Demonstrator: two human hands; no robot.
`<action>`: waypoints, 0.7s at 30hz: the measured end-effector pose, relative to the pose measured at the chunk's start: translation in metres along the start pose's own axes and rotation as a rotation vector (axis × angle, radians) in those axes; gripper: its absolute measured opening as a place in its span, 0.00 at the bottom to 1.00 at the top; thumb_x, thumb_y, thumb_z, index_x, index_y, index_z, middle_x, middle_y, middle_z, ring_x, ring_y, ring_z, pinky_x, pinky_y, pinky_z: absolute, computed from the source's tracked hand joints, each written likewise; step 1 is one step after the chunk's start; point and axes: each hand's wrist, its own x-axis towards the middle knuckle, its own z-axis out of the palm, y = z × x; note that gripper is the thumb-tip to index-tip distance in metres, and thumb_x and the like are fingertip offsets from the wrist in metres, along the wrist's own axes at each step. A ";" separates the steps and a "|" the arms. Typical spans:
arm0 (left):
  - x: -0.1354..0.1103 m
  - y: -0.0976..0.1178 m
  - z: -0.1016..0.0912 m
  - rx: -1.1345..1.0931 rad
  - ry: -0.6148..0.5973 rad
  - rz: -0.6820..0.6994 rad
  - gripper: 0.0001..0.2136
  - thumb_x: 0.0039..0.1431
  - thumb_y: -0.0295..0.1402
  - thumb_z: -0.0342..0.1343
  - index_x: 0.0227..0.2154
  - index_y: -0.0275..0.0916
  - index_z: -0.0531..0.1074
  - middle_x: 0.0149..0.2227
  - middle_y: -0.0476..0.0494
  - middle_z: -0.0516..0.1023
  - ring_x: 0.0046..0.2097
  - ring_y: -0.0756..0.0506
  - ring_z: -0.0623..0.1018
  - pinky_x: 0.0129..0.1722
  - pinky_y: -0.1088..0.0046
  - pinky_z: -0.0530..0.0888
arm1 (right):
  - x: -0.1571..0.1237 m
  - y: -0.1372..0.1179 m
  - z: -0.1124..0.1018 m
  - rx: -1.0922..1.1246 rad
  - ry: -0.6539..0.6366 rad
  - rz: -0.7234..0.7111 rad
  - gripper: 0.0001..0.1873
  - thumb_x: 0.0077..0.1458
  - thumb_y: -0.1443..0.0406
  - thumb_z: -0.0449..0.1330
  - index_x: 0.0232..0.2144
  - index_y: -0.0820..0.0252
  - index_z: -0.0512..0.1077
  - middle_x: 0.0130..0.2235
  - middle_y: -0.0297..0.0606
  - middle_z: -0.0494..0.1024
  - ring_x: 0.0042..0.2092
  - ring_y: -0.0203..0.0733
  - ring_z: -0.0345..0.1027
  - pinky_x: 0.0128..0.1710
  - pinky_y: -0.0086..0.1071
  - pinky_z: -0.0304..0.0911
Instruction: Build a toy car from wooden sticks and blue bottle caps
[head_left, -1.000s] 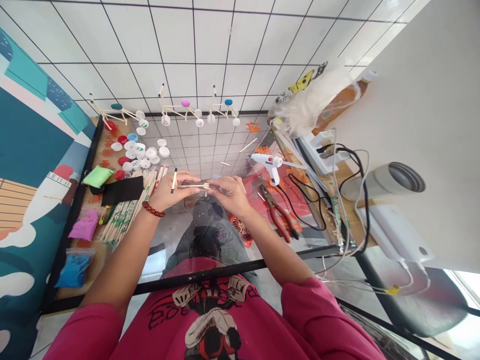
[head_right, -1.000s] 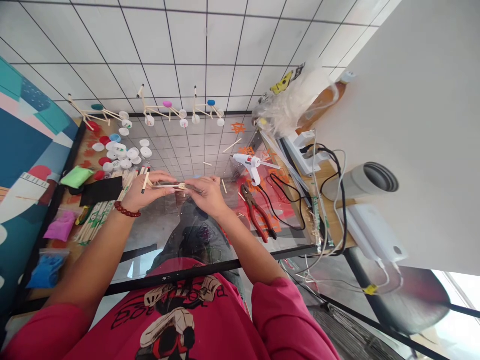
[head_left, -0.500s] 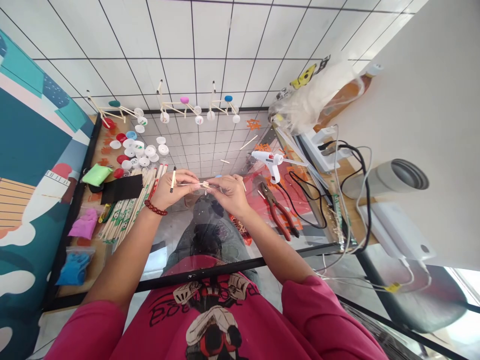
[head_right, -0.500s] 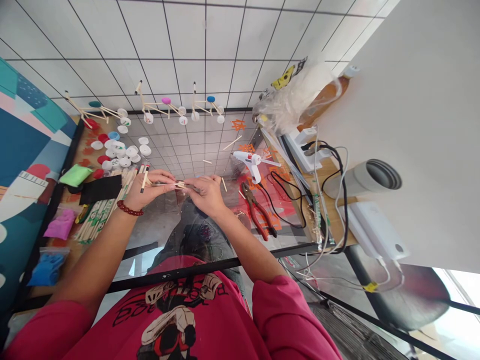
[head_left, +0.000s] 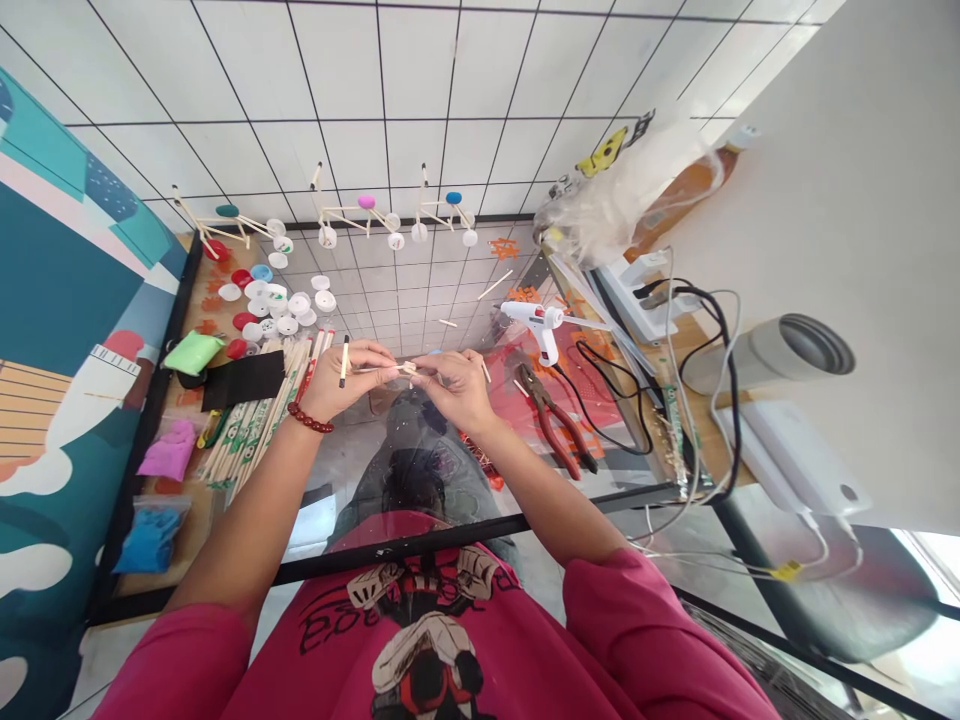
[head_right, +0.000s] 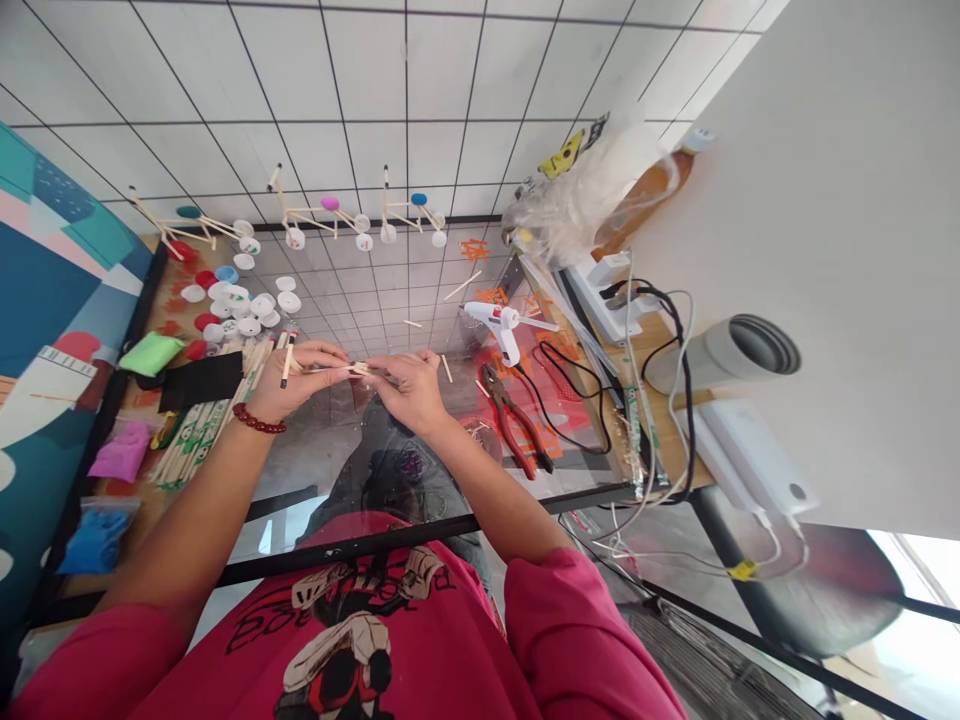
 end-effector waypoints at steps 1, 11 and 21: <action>0.000 0.000 0.000 0.007 0.000 0.000 0.12 0.50 0.46 0.70 0.29 0.43 0.85 0.35 0.42 0.84 0.39 0.42 0.82 0.36 0.65 0.82 | 0.000 0.001 0.001 0.006 0.002 0.000 0.06 0.61 0.61 0.67 0.41 0.50 0.81 0.40 0.33 0.87 0.43 0.42 0.77 0.55 0.43 0.50; -0.001 0.002 -0.002 0.003 -0.013 -0.015 0.13 0.50 0.47 0.70 0.29 0.43 0.85 0.36 0.42 0.84 0.40 0.42 0.83 0.38 0.64 0.83 | -0.002 0.003 0.003 0.016 0.003 -0.022 0.08 0.61 0.61 0.65 0.43 0.52 0.79 0.41 0.36 0.85 0.45 0.45 0.75 0.55 0.42 0.56; -0.001 0.007 -0.004 0.012 -0.043 -0.042 0.11 0.51 0.46 0.70 0.29 0.43 0.85 0.37 0.41 0.84 0.40 0.42 0.82 0.38 0.63 0.83 | 0.000 0.000 0.002 0.062 -0.042 0.015 0.07 0.62 0.61 0.64 0.42 0.51 0.78 0.42 0.35 0.84 0.45 0.45 0.75 0.57 0.43 0.53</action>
